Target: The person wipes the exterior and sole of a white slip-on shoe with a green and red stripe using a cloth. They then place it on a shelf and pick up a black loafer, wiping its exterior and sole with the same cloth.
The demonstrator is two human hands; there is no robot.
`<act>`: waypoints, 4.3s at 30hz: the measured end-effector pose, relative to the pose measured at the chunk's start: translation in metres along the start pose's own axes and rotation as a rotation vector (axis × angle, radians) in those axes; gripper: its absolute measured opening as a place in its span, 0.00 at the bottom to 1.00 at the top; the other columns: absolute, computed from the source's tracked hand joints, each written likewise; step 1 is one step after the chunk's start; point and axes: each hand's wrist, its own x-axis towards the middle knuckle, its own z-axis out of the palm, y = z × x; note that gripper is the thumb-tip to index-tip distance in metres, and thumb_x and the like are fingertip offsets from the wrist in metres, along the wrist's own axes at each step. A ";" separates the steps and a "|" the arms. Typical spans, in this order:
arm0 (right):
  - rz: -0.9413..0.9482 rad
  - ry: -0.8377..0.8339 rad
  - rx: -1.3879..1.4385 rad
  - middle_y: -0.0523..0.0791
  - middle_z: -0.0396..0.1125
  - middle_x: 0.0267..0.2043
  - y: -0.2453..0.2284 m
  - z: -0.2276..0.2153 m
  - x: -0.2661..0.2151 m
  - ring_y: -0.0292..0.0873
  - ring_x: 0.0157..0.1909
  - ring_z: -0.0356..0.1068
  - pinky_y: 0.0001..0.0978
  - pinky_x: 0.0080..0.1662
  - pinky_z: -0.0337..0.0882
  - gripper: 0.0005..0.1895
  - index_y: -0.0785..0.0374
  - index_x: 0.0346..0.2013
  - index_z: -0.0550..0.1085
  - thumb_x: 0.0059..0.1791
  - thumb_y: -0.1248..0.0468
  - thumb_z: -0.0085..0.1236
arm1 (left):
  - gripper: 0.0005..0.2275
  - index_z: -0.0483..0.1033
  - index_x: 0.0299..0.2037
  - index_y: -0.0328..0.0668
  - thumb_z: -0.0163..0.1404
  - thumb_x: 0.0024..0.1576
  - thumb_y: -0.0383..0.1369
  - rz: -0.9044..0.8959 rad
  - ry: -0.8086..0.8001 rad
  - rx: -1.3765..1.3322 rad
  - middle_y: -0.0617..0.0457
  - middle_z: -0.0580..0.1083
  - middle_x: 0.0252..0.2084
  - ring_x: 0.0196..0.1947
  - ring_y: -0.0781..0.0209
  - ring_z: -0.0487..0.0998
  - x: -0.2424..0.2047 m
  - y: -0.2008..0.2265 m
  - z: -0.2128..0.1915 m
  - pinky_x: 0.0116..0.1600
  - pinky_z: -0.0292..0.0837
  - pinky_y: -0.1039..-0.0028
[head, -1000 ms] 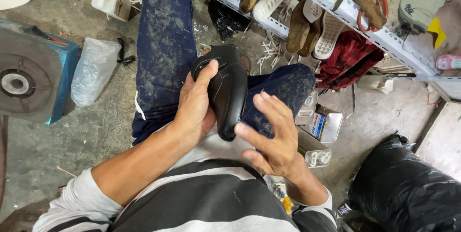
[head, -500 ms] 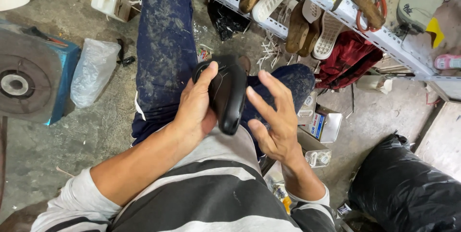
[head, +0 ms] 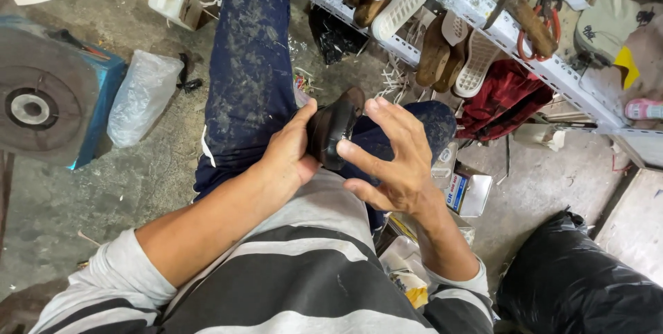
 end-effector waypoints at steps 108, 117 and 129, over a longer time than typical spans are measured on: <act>0.102 -0.108 0.057 0.50 0.49 0.78 0.033 0.019 0.035 0.61 0.82 0.29 0.59 0.76 0.21 0.30 0.32 0.60 0.74 0.55 0.32 0.29 | 0.20 0.81 0.43 0.40 0.52 0.58 0.51 -0.129 -0.902 0.067 0.40 0.81 0.42 0.33 0.50 0.82 0.011 0.070 0.036 0.51 0.76 0.62; 0.594 -0.349 -0.926 0.66 0.45 0.75 0.292 -0.067 0.035 0.72 0.74 0.31 0.79 0.66 0.41 0.39 0.53 0.71 0.65 0.52 0.38 0.56 | 0.31 0.74 0.60 0.29 0.49 0.59 0.52 -0.233 -0.895 0.096 0.35 0.78 0.49 0.44 0.46 0.81 0.047 0.083 0.011 0.50 0.78 0.66; 0.350 -0.083 -1.076 0.52 0.63 0.56 0.273 -0.072 0.037 0.49 0.48 0.62 0.46 0.44 0.60 0.27 0.54 0.61 0.71 0.53 0.44 0.52 | 0.35 0.68 0.65 0.27 0.49 0.58 0.53 -0.183 -0.975 0.086 0.30 0.76 0.53 0.50 0.40 0.79 0.072 0.084 0.003 0.51 0.79 0.59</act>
